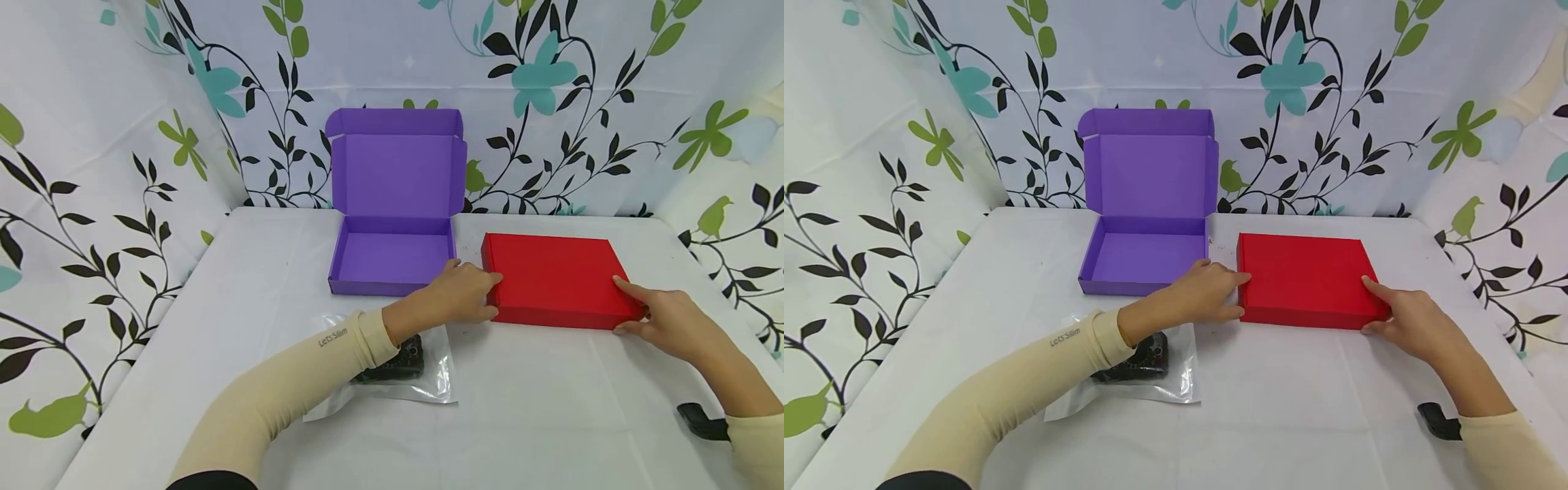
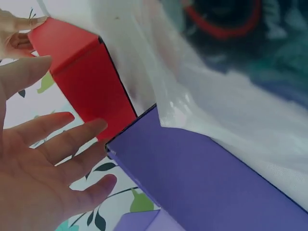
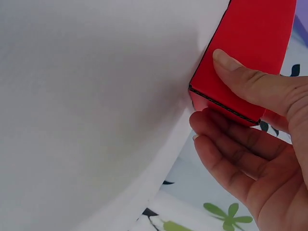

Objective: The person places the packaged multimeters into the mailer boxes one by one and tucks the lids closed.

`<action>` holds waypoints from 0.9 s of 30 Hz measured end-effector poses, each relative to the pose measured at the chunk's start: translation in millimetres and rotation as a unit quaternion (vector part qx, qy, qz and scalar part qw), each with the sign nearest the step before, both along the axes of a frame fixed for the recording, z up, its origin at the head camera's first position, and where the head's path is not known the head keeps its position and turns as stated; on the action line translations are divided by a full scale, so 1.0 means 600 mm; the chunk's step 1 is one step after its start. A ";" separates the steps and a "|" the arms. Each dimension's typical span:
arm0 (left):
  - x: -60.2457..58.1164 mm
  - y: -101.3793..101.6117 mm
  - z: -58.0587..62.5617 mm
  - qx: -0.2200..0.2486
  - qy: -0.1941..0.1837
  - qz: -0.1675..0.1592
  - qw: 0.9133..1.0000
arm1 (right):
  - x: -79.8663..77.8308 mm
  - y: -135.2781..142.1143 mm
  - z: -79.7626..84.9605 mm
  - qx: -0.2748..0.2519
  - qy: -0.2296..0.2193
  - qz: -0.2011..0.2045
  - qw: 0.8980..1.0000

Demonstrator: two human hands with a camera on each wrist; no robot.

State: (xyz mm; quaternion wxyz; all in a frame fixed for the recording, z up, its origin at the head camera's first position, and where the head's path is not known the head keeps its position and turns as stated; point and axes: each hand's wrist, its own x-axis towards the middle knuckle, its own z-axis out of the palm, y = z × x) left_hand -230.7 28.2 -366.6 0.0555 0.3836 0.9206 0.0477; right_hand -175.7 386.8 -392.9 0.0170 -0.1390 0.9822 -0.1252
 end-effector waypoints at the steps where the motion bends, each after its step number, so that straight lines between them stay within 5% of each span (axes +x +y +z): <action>1: -0.001 -0.002 0.002 0.004 -0.002 -0.001 1.000 | 0.001 0.005 -0.001 0.002 0.002 -0.003 1.000; 7: -0.008 -0.045 0.022 0.037 -0.002 0.014 0.999 | 0.011 0.037 -0.003 0.022 0.018 -0.032 0.999; 13: -0.022 -0.140 0.032 0.135 0.013 0.055 0.989 | 0.021 0.077 -0.008 0.029 0.023 -0.073 0.997; 21: -0.036 -0.283 0.042 0.265 0.038 0.149 0.952 | 0.031 0.115 -0.017 0.026 0.032 -0.110 0.993; 27: -0.045 -0.362 0.023 0.321 0.017 0.250 0.914 | 0.033 0.126 -0.010 0.032 0.018 -0.114 0.993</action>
